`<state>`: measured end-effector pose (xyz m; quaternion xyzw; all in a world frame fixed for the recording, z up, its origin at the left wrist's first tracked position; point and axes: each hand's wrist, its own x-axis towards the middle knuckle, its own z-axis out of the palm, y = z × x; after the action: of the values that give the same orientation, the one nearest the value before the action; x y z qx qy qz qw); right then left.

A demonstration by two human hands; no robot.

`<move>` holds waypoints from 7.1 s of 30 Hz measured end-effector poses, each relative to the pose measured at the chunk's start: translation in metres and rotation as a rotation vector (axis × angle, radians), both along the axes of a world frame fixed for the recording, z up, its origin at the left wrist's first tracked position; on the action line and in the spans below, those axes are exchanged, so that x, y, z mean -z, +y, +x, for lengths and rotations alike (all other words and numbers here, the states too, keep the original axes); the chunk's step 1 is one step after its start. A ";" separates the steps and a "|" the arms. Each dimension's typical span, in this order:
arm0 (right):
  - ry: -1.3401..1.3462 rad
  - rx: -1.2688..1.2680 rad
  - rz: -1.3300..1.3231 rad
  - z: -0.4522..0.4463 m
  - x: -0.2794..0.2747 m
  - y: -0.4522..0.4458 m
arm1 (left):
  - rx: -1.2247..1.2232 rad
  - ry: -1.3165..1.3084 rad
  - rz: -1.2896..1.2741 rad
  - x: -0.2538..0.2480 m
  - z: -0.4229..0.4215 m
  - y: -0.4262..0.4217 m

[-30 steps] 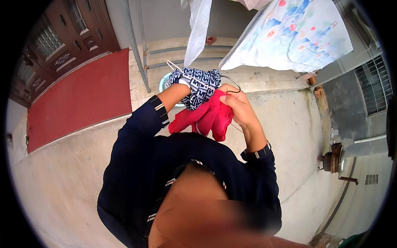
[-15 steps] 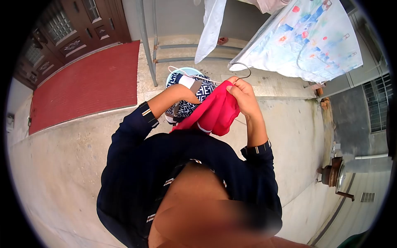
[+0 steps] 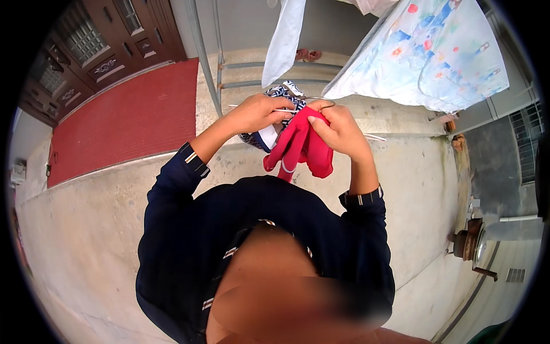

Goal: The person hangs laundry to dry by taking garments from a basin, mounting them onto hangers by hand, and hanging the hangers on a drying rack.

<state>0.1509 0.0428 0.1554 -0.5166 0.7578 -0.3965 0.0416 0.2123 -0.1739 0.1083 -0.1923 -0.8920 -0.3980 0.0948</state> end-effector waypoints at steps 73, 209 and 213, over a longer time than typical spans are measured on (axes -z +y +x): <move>-0.677 0.128 -1.103 -0.004 0.044 0.128 | -0.848 0.206 -0.005 0.060 -0.045 -0.108; -0.238 0.368 -0.782 -0.280 -0.178 0.105 | 0.049 -0.314 0.522 0.030 -0.134 0.023; -0.487 0.104 -0.727 -0.237 -0.128 0.055 | 0.184 -0.157 0.297 0.028 -0.182 0.075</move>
<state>-0.0859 0.0979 0.2837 -0.3501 0.5619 -0.7493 0.0146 0.0306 -0.0993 0.0805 -0.2253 -0.8068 -0.5459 0.0156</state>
